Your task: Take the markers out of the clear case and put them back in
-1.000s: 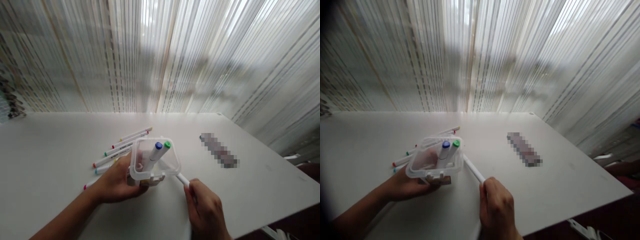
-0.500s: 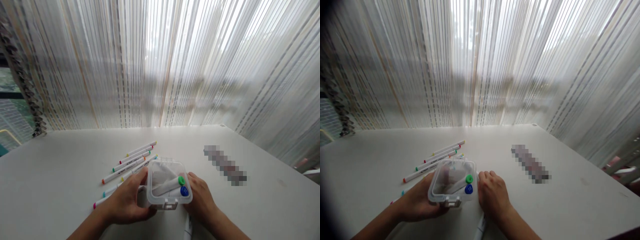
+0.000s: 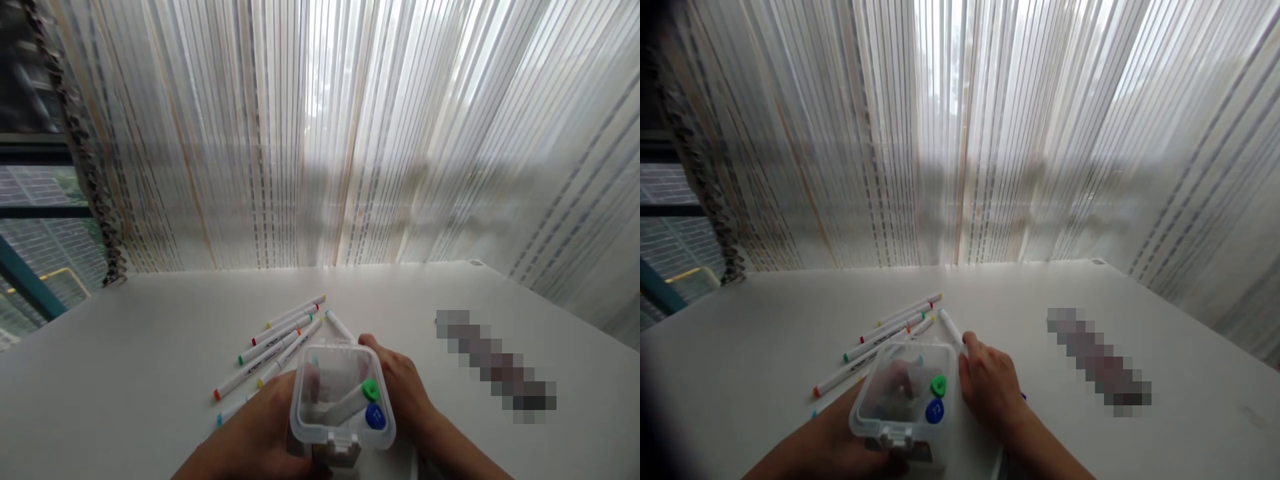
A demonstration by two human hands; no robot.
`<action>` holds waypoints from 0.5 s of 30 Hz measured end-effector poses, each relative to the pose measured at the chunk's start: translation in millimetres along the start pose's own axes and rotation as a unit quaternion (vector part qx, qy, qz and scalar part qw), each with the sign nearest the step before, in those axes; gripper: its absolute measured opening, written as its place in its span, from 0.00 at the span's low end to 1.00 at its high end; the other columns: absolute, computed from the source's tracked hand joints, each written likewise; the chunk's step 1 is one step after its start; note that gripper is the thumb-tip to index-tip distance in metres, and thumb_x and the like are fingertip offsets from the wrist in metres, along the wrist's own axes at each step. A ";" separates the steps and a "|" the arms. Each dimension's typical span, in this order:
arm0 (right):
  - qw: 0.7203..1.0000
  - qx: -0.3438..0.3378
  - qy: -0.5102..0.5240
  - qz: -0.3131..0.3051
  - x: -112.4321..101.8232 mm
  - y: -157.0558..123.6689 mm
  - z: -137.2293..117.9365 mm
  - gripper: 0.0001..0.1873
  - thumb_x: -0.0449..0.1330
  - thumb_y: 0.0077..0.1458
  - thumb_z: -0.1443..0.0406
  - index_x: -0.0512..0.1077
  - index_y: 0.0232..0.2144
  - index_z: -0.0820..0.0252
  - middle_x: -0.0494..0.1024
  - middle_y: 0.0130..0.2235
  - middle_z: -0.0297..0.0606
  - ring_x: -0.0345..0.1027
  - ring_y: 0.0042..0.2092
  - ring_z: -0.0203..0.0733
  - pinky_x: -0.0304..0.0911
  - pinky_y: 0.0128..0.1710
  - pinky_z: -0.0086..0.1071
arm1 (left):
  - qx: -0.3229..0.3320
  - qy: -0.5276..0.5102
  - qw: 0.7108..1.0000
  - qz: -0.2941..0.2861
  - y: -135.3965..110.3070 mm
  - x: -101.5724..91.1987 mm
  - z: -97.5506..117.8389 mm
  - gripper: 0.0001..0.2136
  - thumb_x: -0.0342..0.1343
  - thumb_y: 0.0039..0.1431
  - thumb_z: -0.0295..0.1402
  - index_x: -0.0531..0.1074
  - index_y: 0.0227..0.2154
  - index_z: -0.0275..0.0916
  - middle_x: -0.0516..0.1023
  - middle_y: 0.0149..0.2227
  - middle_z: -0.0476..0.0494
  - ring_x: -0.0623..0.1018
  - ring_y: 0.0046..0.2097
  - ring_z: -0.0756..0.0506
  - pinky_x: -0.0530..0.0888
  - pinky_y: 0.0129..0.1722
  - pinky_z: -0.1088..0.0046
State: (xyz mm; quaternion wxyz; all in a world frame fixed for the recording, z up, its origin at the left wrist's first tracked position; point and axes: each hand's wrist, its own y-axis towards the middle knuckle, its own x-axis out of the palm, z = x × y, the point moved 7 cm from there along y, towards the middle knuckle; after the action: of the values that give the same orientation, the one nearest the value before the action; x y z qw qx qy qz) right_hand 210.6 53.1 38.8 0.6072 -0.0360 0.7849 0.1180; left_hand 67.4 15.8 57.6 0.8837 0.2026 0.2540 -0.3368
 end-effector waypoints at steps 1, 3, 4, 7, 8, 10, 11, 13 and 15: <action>1.000 0.000 0.009 0.007 -0.8 -1.0 1.4 0.10 0.44 0.55 0.70 0.66 0.34 0.61 0.77 0.28 0.40 0.70 0.29 0.41 0.52 0.25 0.28 | -0.005 0.002 1.000 0.001 -0.2 -0.9 -0.7 0.21 0.63 0.41 0.30 0.66 0.41 0.42 0.72 0.40 0.49 0.71 0.41 0.44 0.69 0.44 0.72; 0.999 0.003 0.036 0.029 -4.0 -2.3 5.2 0.11 0.44 0.55 0.69 0.65 0.35 0.60 0.76 0.26 0.39 0.69 0.28 0.42 0.51 0.24 0.29 | -0.013 0.001 1.000 -0.001 -0.4 -1.8 -2.4 0.24 0.64 0.40 0.32 0.66 0.43 0.43 0.71 0.43 0.48 0.71 0.43 0.43 0.68 0.45 0.70; 0.997 0.008 0.056 0.042 -5.9 -2.8 8.0 0.11 0.43 0.55 0.68 0.65 0.36 0.60 0.75 0.25 0.38 0.69 0.28 0.43 0.52 0.25 0.29 | -0.014 0.000 1.000 -0.004 -0.5 -1.9 -2.9 0.24 0.64 0.41 0.33 0.65 0.44 0.43 0.71 0.43 0.48 0.71 0.43 0.42 0.68 0.46 0.70; 0.984 0.025 0.154 0.086 -11.1 -2.8 19.4 0.12 0.41 0.57 0.63 0.63 0.33 0.59 0.72 0.24 0.36 0.66 0.26 0.42 0.54 0.26 0.30 | -0.002 0.000 1.000 -0.003 -0.2 -3.0 -2.4 0.26 0.62 0.43 0.33 0.64 0.48 0.44 0.71 0.45 0.47 0.71 0.44 0.43 0.68 0.47 0.69; 0.976 0.027 0.190 0.100 -12.1 -2.5 23.3 0.13 0.41 0.58 0.61 0.63 0.32 0.58 0.71 0.23 0.35 0.65 0.25 0.41 0.54 0.26 0.30 | 0.001 0.002 1.000 -0.001 0.1 -3.7 -1.8 0.26 0.62 0.44 0.33 0.63 0.49 0.45 0.71 0.45 0.47 0.71 0.44 0.43 0.68 0.47 0.69; 0.961 0.028 0.250 0.116 -11.6 -1.1 30.2 0.14 0.42 0.58 0.57 0.63 0.31 0.58 0.68 0.22 0.32 0.62 0.24 0.39 0.54 0.26 0.29 | 0.004 0.006 1.000 0.000 0.9 -4.6 -0.1 0.25 0.62 0.45 0.32 0.64 0.48 0.44 0.72 0.45 0.46 0.72 0.44 0.44 0.68 0.48 0.70; 0.955 0.029 0.272 0.119 -9.9 -0.2 33.1 0.15 0.43 0.58 0.56 0.63 0.31 0.58 0.67 0.21 0.31 0.61 0.24 0.39 0.53 0.25 0.29 | 0.005 0.005 1.000 -0.005 1.5 -4.5 1.3 0.24 0.62 0.45 0.32 0.64 0.48 0.44 0.72 0.45 0.46 0.72 0.43 0.44 0.69 0.47 0.70; 0.945 0.032 0.304 0.113 -4.4 1.9 37.1 0.15 0.44 0.57 0.55 0.64 0.34 0.59 0.66 0.22 0.31 0.60 0.24 0.38 0.53 0.25 0.29 | 0.008 0.003 1.000 -0.013 2.9 -4.2 4.2 0.22 0.61 0.45 0.32 0.66 0.46 0.43 0.73 0.45 0.45 0.72 0.44 0.43 0.69 0.46 0.71; 0.938 0.037 0.326 0.110 1.1 3.5 40.0 0.16 0.44 0.57 0.55 0.64 0.38 0.59 0.67 0.23 0.32 0.60 0.25 0.38 0.53 0.25 0.29 | 0.009 0.003 1.000 -0.012 3.9 -4.5 6.0 0.21 0.61 0.45 0.32 0.67 0.45 0.42 0.73 0.45 0.44 0.72 0.45 0.42 0.68 0.47 0.70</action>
State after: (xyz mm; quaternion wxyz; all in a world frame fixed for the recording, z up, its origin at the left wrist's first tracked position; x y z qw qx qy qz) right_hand 247.4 65.8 28.8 0.3017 0.0366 0.9428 0.1371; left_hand 69.0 17.6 65.7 0.8771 0.2085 0.2563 -0.3487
